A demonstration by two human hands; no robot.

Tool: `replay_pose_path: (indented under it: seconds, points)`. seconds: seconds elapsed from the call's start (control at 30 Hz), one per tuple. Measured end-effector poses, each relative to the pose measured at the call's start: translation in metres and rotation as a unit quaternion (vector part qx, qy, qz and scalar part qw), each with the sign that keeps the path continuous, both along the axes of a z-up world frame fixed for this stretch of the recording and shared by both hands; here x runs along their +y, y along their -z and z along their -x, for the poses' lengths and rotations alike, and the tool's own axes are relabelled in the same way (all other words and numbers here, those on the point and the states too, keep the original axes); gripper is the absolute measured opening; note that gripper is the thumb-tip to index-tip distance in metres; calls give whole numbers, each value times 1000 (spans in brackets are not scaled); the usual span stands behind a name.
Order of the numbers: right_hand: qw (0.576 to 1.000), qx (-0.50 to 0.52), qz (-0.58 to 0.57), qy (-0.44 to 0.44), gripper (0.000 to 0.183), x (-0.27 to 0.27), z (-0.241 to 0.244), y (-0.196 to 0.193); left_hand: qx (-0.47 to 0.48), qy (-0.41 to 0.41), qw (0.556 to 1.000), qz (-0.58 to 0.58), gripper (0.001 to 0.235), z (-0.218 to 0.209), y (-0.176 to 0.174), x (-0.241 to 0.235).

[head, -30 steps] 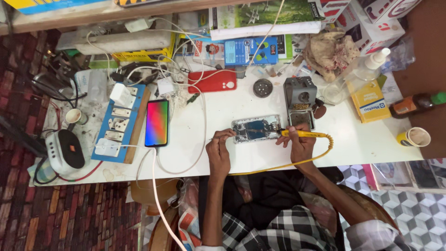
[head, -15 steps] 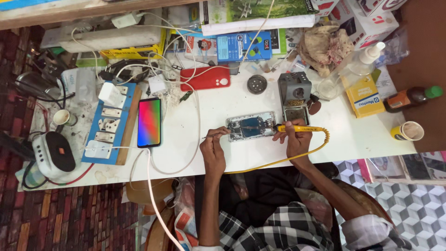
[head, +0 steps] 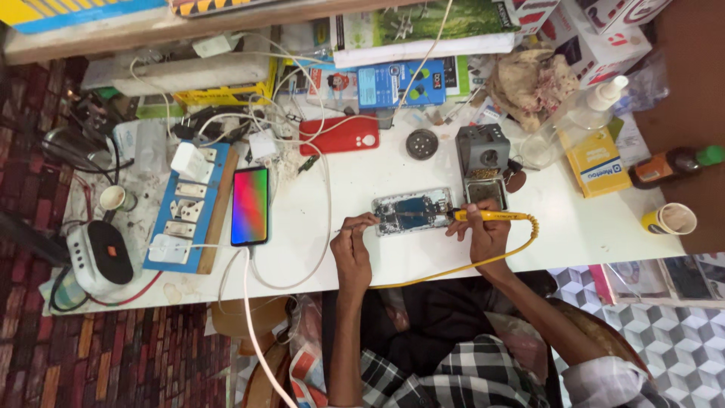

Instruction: The person uses a soldering iron and a small tool to work on a disassembled mobile phone motherboard. They repeatedly apply the soldering iron to various points on the board while holding the board steady with the other hand.

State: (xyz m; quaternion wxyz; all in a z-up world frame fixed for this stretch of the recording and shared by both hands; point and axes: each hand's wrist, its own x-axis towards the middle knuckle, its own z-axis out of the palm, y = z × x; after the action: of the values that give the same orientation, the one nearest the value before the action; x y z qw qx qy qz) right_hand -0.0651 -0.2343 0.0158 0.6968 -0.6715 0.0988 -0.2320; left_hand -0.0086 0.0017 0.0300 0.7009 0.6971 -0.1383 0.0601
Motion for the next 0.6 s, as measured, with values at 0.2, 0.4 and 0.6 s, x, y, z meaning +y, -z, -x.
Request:
replay_pose_path:
  seconds: [0.2,0.4,0.6]
  points:
    - [1000,-2,2,-3,24,-1,1,3,-7,-3,1000,5,23,1,0,-1]
    - [1000,-14,13,6,25,0,1,0,11,-6,1000,0,24,2,1,-1]
    - [1000,-4,0,-24,25,0,0,-3,7,-1,1000,18,26,2,2,0]
